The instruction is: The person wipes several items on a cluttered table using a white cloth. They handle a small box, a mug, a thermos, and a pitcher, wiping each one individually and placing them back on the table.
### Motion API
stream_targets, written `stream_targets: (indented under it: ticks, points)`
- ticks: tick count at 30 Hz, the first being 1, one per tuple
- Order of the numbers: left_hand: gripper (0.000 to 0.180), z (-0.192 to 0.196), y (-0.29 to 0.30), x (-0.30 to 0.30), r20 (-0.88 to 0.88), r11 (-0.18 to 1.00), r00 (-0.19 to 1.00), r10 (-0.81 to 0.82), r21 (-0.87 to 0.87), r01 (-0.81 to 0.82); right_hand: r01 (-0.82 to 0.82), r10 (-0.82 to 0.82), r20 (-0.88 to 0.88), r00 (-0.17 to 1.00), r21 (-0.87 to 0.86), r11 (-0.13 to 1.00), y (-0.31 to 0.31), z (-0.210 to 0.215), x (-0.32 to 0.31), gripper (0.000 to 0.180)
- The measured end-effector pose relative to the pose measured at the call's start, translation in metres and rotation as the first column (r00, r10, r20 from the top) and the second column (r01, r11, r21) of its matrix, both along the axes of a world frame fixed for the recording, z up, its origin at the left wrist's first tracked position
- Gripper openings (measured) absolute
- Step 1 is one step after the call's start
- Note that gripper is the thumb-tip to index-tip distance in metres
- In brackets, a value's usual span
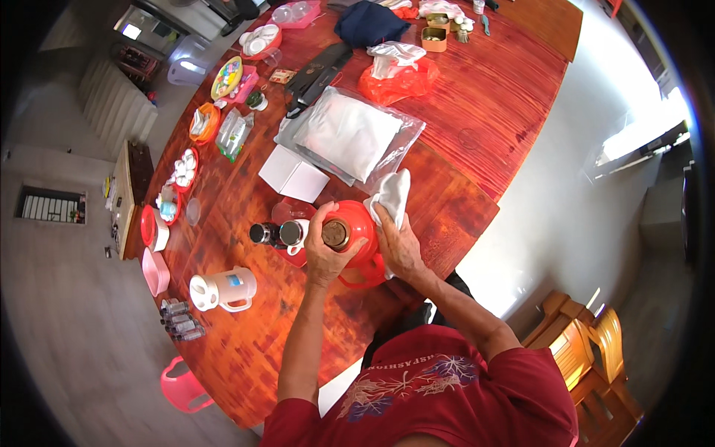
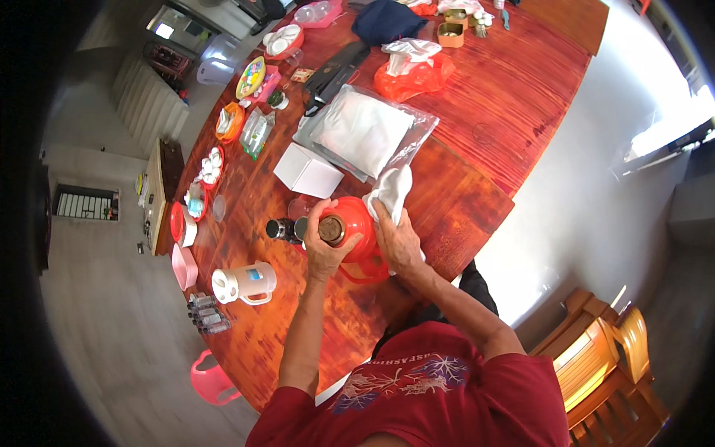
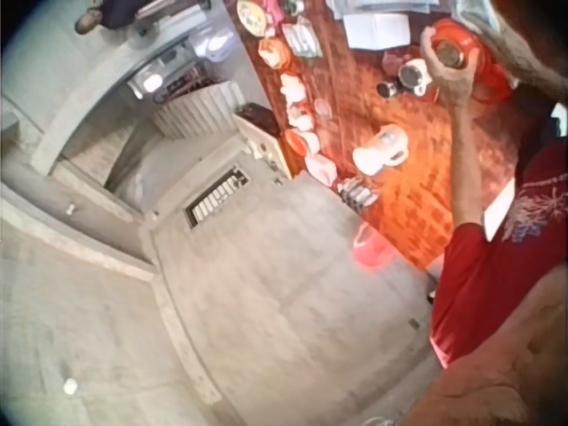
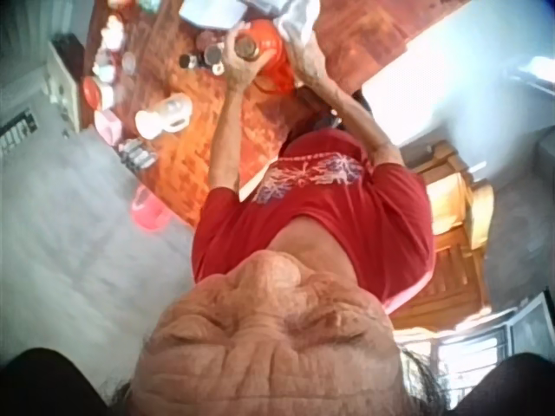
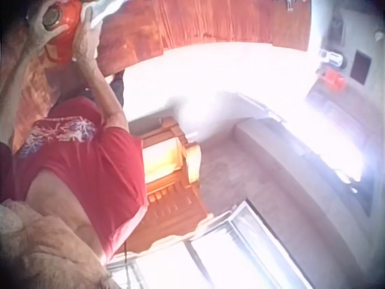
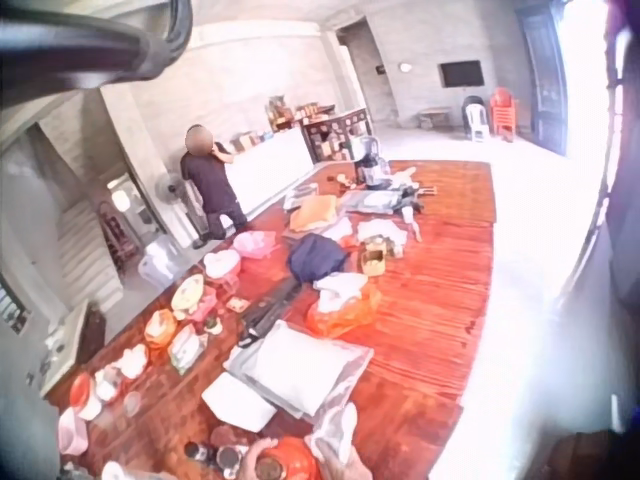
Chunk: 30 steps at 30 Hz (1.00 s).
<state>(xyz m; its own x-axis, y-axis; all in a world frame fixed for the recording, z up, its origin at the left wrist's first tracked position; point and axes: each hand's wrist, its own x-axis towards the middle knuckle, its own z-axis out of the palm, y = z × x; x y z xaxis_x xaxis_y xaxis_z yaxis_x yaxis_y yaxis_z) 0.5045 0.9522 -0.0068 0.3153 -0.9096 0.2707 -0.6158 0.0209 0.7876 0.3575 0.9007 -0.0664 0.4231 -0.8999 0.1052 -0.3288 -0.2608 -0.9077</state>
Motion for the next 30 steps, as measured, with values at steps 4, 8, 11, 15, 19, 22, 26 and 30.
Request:
stream_targets:
  ticks: [4,8,11,15,19,22,26,30]
  points:
    - [0.073,-0.004,0.000,-0.008,0.093,0.997,0.993,0.077,-0.036,-0.074,-0.090,0.093,-0.181,0.979,0.027,0.996,0.029,0.008,-0.023,0.048]
    - [0.071,-0.009,-0.003,-0.022,0.044,0.969,0.970,0.238,-0.087,-0.233,-0.208,0.204,0.169,0.964,0.008,0.978,0.049,-0.023,-0.038,0.038]
    - [0.068,-0.014,-0.006,-0.036,-0.043,0.902,0.908,0.417,-0.100,-0.420,-0.094,0.046,0.294,0.955,0.153,0.984,-0.005,0.024,-0.031,0.034]
    - [0.065,-0.015,-0.020,-0.056,-0.147,0.849,0.846,0.513,-0.055,-0.525,-0.042,0.042,0.065,0.997,-0.014,0.999,-0.022,0.021,0.006,0.046]
    - [0.063,-0.018,-0.021,-0.052,-0.225,0.838,0.822,0.523,-0.042,-0.545,-0.091,0.085,-0.199,0.976,-0.026,0.995,0.050,0.031,-0.003,0.063]
    - [0.067,-0.010,-0.023,-0.059,-0.277,0.850,0.823,0.497,-0.036,-0.525,-0.492,0.438,-0.363,0.823,-0.070,0.868,0.089,0.016,-0.023,0.033]
    - [0.081,-0.007,-0.016,-0.053,-0.182,0.894,0.878,0.442,0.007,-0.449,-0.433,0.373,0.297,0.879,0.172,0.885,0.107,-0.031,-0.052,0.035]
    - [0.083,-0.008,-0.003,-0.049,0.009,0.910,0.910,0.414,0.029,-0.414,-0.309,0.212,0.451,0.867,0.152,0.939,0.038,0.040,-0.079,0.050]
